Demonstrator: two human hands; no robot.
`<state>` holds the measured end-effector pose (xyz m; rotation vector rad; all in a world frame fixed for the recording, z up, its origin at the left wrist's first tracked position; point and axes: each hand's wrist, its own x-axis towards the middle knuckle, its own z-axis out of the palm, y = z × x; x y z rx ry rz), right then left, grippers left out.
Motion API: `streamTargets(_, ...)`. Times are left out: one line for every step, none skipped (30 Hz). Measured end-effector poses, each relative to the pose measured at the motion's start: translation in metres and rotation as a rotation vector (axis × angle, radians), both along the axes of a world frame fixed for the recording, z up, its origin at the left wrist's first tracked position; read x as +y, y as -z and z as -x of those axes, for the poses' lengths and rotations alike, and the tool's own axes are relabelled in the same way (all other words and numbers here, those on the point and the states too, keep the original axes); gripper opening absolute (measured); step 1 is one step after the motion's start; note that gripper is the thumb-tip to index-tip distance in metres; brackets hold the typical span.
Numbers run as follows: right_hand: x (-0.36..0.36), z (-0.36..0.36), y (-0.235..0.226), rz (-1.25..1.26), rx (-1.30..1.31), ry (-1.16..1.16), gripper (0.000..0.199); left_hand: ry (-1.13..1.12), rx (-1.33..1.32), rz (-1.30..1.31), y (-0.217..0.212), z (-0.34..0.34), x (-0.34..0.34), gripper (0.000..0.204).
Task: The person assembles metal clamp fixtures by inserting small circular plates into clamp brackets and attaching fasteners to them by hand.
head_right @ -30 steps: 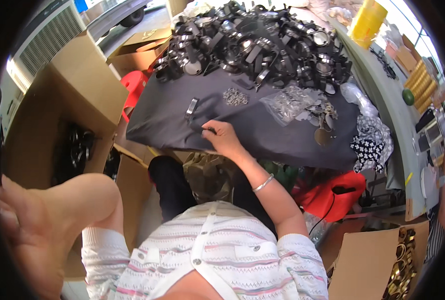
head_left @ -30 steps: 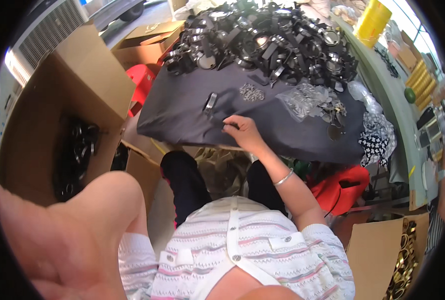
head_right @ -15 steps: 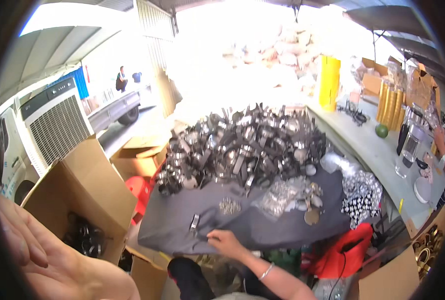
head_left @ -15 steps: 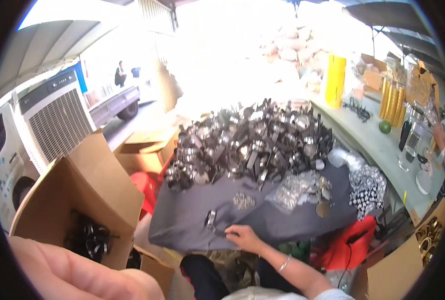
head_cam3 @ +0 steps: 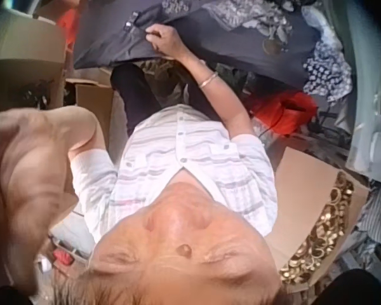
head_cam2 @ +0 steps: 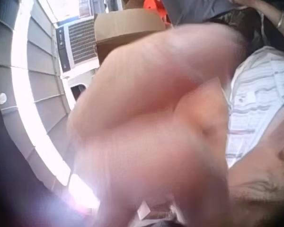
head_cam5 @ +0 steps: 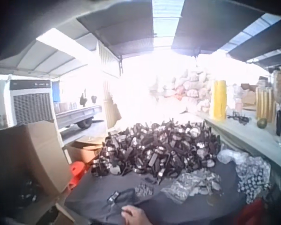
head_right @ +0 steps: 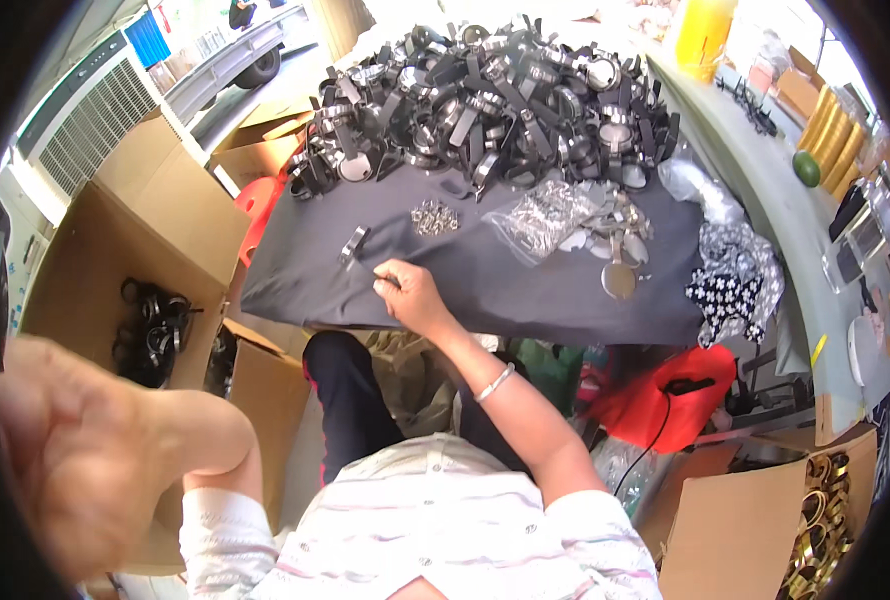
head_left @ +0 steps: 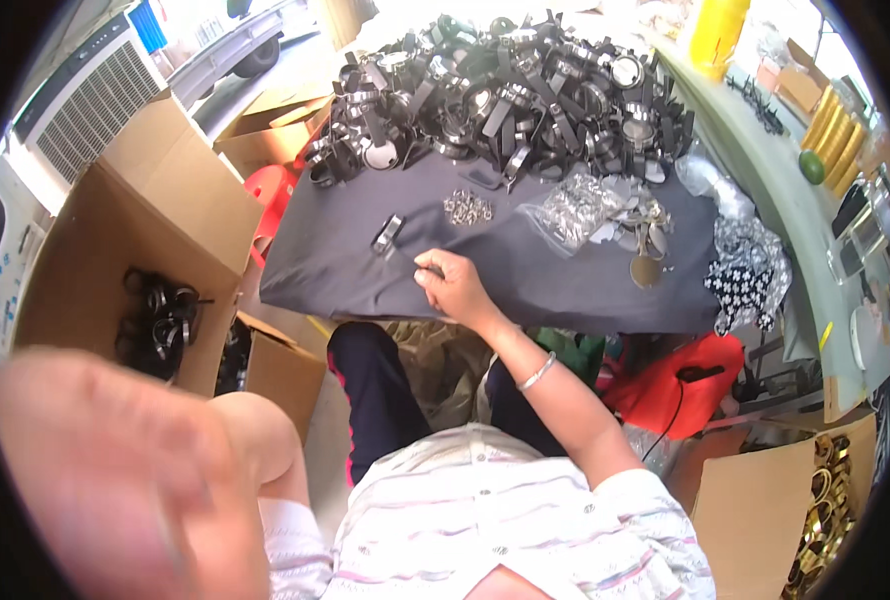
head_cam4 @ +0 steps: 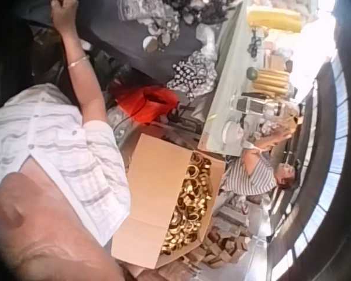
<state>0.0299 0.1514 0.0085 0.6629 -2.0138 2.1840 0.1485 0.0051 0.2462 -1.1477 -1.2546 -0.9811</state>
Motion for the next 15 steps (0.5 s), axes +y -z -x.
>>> streamTargets(0.003, 0.000, 0.003, 0.044, -0.013, -0.007, 0.006, -0.010, -0.012, 0.005, -0.002, 0.002, 0.008, 0.023)
streamTargets(0.009, 0.001, 0.008, 0.079, -0.050, -0.023, 0.008, -0.020, -0.021, 0.010, -0.006, 0.009, 0.016, 0.023)
streamTargets(0.010, 0.003, 0.012, 0.122, -0.077, -0.054, 0.010, -0.044, -0.019, 0.023, -0.009, 0.003, 0.020, 0.024)
streamTargets(0.018, 0.005, 0.020, 0.125, -0.080, -0.040, 0.010, -0.177, -0.372, -0.402, 0.017, 0.017, 0.046, 0.025)
streamTargets(0.023, 0.005, 0.024, 0.213, -0.121, -0.036, 0.010, -0.139, -0.671, -0.353, 0.041, 0.039, 0.042, 0.028)
streamTargets(0.024, 0.004, 0.023, 0.297, -0.156, -0.046, 0.011, -0.228, -0.866, -0.282, 0.068, 0.060, 0.036, 0.031)
streamTargets(0.018, 0.000, 0.015, 0.302, -0.136, -0.068, 0.011, -0.355, -0.993, -0.183, 0.096, 0.077, 0.019, 0.032)
streamTargets(0.014, -0.001, 0.011, 0.259, -0.136, -0.062, 0.012, -0.388, -1.081, -0.145, 0.133, 0.098, 0.007, 0.037)
streamTargets(0.012, -0.002, 0.006, 0.214, -0.134, -0.043, 0.012, -0.466, -1.212, -0.035, 0.164, 0.114, -0.007, 0.044)
streamTargets(0.014, -0.003, 0.007, 0.213, -0.156, -0.041, 0.013, -0.124, -1.572, -0.245, 0.168, 0.110, 0.012, 0.052)
streamTargets(0.007, -0.007, 0.002, 0.213, -0.163, -0.041, 0.013, 0.058, -1.629, -0.325, 0.182, 0.113, 0.004, 0.056)
streamTargets(0.005, -0.004, 0.004, 0.221, -0.176, -0.086, 0.014, 0.211, -1.624, -0.396, 0.193, 0.115, 0.002, 0.054)
streamTargets(0.000, -0.002, 0.005, 0.209, -0.179, -0.124, 0.015, 0.269, -1.562, -0.416, 0.199, 0.117, 0.002, 0.052)
streamTargets(-0.001, 0.001, 0.010, 0.267, -0.232, -0.174, 0.013, 0.295, -1.527, -0.389, 0.203, 0.116, 0.003, 0.049)
streamTargets(0.002, 0.000, 0.007, 0.236, -0.221, -0.173, 0.010, 0.297, -1.542, -0.363, 0.207, 0.119, 0.001, 0.047)
